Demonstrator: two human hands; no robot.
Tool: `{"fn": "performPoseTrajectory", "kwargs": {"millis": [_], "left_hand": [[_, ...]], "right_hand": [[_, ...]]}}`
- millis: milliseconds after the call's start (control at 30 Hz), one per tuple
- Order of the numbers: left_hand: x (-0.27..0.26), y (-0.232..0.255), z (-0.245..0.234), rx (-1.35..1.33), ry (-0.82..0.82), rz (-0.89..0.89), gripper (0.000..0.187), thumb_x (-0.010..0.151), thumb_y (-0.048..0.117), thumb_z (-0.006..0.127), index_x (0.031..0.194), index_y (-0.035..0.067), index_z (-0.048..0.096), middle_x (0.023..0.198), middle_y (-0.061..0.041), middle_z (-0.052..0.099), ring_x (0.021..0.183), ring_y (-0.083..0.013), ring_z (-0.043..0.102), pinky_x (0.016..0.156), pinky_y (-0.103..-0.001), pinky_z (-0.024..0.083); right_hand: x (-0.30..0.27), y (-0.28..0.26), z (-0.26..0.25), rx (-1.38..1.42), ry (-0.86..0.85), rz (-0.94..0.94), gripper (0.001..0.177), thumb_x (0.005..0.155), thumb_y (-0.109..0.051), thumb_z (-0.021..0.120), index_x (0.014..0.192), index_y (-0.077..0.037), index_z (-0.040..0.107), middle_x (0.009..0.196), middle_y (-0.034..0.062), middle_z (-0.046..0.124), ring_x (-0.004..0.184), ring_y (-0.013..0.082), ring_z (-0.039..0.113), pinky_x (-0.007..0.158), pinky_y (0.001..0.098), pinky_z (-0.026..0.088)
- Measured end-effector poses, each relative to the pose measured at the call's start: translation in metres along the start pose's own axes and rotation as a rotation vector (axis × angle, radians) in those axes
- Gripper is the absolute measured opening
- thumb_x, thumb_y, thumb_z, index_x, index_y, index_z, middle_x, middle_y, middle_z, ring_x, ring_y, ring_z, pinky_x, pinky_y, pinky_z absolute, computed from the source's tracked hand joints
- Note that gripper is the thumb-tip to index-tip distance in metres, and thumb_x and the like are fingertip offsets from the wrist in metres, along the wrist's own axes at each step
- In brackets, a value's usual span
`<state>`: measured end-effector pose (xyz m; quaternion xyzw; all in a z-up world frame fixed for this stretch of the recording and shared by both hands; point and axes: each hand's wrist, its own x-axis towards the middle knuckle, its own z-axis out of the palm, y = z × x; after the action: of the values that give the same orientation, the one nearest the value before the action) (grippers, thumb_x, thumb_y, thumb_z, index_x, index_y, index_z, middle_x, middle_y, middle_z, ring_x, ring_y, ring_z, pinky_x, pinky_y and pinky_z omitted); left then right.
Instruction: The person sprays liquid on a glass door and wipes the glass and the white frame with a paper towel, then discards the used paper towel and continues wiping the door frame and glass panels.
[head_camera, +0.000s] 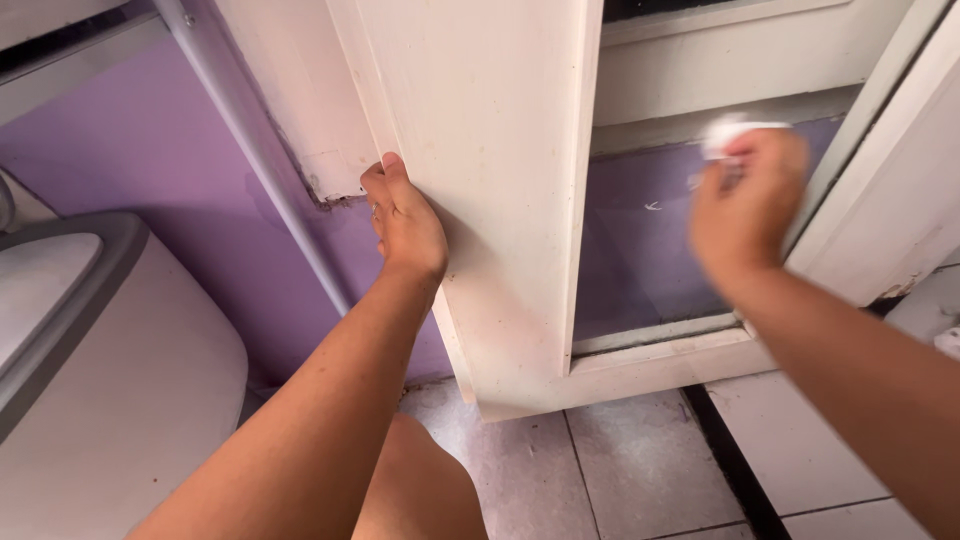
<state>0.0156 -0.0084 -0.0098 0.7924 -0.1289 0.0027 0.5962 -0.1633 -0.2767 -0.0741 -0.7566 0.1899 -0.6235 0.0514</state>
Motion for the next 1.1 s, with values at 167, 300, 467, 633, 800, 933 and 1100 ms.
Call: {"fn": "performPoseTrajectory", "kwargs": {"millis": [167,300,467,633,800,933,1100], "left_hand": [[-0.002,0.001,-0.001,-0.019,-0.010,-0.002,0.075,0.094,0.066,0.008,0.149,0.019,0.029,0.160,-0.003,0.033,0.146,-0.0257,0.028,0.118,-0.049,0.016],[-0.003,0.000,0.003,-0.031,0.024,0.024,0.073,0.096,0.063,0.011,0.149,0.016,0.031,0.156,-0.007,0.040,0.146,-0.0270,0.031,0.118,-0.050,0.016],[-0.008,0.003,0.000,-0.002,0.047,0.025,0.072,0.096,0.062,0.010,0.147,0.016,0.032,0.151,-0.010,0.045,0.142,-0.0301,0.036,0.118,-0.049,0.022],[-0.010,0.001,0.004,-0.109,0.104,0.133,0.063,0.101,0.050,0.016,0.144,0.010,0.036,0.142,-0.021,0.050,0.131,-0.0362,0.046,0.111,-0.049,0.032],[-0.007,-0.004,0.008,-0.159,0.129,0.193,0.057,0.102,0.043,0.018,0.141,0.006,0.038,0.134,-0.024,0.055,0.124,-0.0363,0.052,0.105,-0.048,0.037],[-0.006,-0.009,0.010,-0.165,0.130,0.245,0.056,0.103,0.043,0.018,0.139,0.005,0.038,0.133,-0.023,0.056,0.124,-0.0355,0.053,0.105,-0.047,0.038],[0.000,-0.023,0.017,-0.108,0.217,0.382,0.075,0.100,0.061,0.019,0.139,0.001,0.042,0.127,-0.023,0.061,0.119,-0.0351,0.059,0.103,-0.047,0.044]], "right_hand": [[0.027,-0.078,-0.010,0.281,-0.141,-0.133,0.025,0.098,0.006,0.069,0.113,0.001,0.050,0.109,0.0132,0.057,0.083,0.0235,0.061,0.072,0.0380,0.050],[0.053,-0.091,-0.006,0.464,-0.128,-0.226,0.026,0.100,0.005,0.065,0.121,0.001,0.051,0.108,0.0110,0.059,0.092,0.0235,0.065,0.079,0.0360,0.055],[-0.012,-0.081,-0.009,0.221,-0.321,-0.282,0.025,0.091,0.000,0.068,0.114,-0.002,0.058,0.104,0.0166,0.062,0.088,0.0320,0.067,0.072,0.0416,0.056],[0.001,-0.070,-0.014,0.212,-0.249,-0.198,0.017,0.096,-0.001,0.068,0.108,-0.002,0.057,0.108,0.0152,0.061,0.090,0.0320,0.067,0.075,0.0424,0.055],[0.044,-0.077,-0.006,0.273,-0.222,-0.217,0.022,0.098,-0.001,0.066,0.119,-0.002,0.061,0.111,0.0171,0.061,0.092,0.0319,0.067,0.078,0.0401,0.056],[-0.014,-0.060,-0.022,0.155,-0.425,-0.379,0.023,0.087,-0.002,0.068,0.109,-0.002,0.062,0.107,0.0172,0.062,0.095,0.0342,0.067,0.081,0.0422,0.056],[-0.010,-0.042,-0.035,0.168,-0.351,-0.225,0.022,0.091,0.001,0.067,0.113,-0.001,0.063,0.105,0.0158,0.061,0.089,0.0314,0.064,0.076,0.0413,0.053]]}}
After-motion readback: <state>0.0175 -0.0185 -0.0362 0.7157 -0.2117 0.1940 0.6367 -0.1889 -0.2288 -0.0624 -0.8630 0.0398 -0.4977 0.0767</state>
